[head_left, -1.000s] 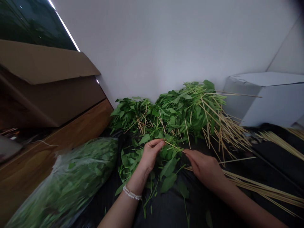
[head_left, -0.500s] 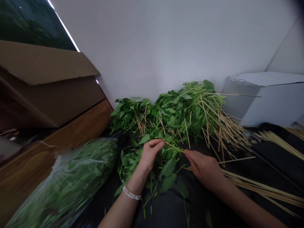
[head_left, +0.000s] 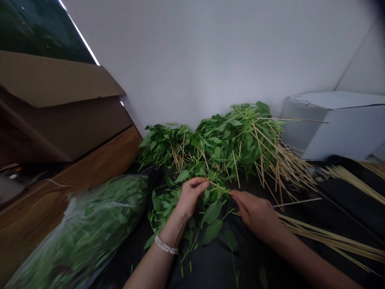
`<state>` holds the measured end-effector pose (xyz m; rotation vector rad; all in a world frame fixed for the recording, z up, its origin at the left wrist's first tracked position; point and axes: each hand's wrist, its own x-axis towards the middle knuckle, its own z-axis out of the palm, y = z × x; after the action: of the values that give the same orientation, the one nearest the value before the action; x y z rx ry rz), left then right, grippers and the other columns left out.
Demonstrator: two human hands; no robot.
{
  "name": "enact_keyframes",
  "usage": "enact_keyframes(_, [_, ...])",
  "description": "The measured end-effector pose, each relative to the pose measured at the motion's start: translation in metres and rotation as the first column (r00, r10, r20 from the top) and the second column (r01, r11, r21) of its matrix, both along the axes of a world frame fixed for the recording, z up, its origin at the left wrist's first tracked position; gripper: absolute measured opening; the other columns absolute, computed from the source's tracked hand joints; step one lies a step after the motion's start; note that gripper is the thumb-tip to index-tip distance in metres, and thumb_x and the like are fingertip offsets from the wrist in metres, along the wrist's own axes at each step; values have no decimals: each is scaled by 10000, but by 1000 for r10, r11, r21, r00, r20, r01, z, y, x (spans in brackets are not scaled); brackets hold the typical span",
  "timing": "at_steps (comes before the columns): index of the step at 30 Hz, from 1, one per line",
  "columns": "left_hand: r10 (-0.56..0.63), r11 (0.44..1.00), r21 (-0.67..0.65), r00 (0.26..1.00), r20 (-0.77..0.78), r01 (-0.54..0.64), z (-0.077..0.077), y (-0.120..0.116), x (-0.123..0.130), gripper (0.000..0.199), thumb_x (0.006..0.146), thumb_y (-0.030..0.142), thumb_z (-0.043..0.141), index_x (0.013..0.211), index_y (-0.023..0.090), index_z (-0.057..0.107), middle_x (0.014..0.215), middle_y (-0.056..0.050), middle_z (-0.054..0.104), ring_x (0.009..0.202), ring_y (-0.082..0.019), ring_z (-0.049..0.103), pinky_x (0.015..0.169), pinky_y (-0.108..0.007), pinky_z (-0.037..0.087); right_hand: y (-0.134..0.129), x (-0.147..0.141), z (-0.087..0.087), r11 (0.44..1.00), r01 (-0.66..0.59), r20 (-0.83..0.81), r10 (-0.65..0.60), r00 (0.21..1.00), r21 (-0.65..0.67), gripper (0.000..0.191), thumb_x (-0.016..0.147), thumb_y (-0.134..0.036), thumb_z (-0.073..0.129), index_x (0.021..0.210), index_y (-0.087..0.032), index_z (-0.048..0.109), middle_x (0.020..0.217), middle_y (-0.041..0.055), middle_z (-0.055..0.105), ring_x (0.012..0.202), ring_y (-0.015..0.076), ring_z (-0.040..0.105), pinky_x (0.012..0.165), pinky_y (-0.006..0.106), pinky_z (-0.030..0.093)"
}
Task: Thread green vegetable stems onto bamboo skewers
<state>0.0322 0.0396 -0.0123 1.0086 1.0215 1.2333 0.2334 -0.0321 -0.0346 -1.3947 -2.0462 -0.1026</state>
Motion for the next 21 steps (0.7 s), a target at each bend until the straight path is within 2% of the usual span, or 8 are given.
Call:
enact_keyframes(5, [-31,998,-44,997,76,34,-1,2,-2,338,519,345,897,749,148,749,644,4,669,495,-27,444,474,-157,320,-1,-1,2,1000,-25,-42,25,999,-3,305,976,-212,369,1109,-197,643,966,62,724,916,183,689,842,322,536])
enact_keyframes(9, [-34,999,-23,999,23,34,-1,1,-1,321,537,348,889,746,145,754,643,1,670,515,-40,470,501,-165,350,-2,-2,1,999,-33,-40,32,999,-33,299,973,-202,377,1105,-194,645,1005,70,721,955,190,683,853,325,536])
enact_keyframes(13, [-84,996,-12,996,-29,83,-1,-6,6,315,532,363,887,715,146,749,657,-8,681,569,-77,531,560,-194,405,-2,-4,0,999,-18,-23,17,1000,-38,294,970,-203,382,1102,-206,645,1020,67,721,951,192,685,850,330,538])
enact_keyframes(16, [-97,995,12,994,-58,98,0,-8,8,328,532,383,883,714,146,748,644,-7,676,554,-77,514,562,-204,399,-1,-3,1,1000,-21,-22,21,1000,-13,295,967,-201,382,1101,-206,645,1014,63,723,936,185,688,839,317,538])
enact_keyframes(19, [-61,994,78,991,-120,71,1,-3,2,371,649,463,800,850,153,759,719,-21,703,531,-70,478,521,-202,362,1,4,7,998,-4,-50,7,999,60,298,964,-192,375,1103,-195,638,1022,63,722,914,170,691,813,284,531])
enact_keyframes(21, [-5,987,157,978,-207,39,0,3,-3,360,764,468,698,940,158,749,807,-43,723,584,-93,523,552,-210,389,4,14,14,989,61,-114,-46,992,132,290,966,-208,374,1101,-184,629,1003,63,723,876,161,693,762,259,519])
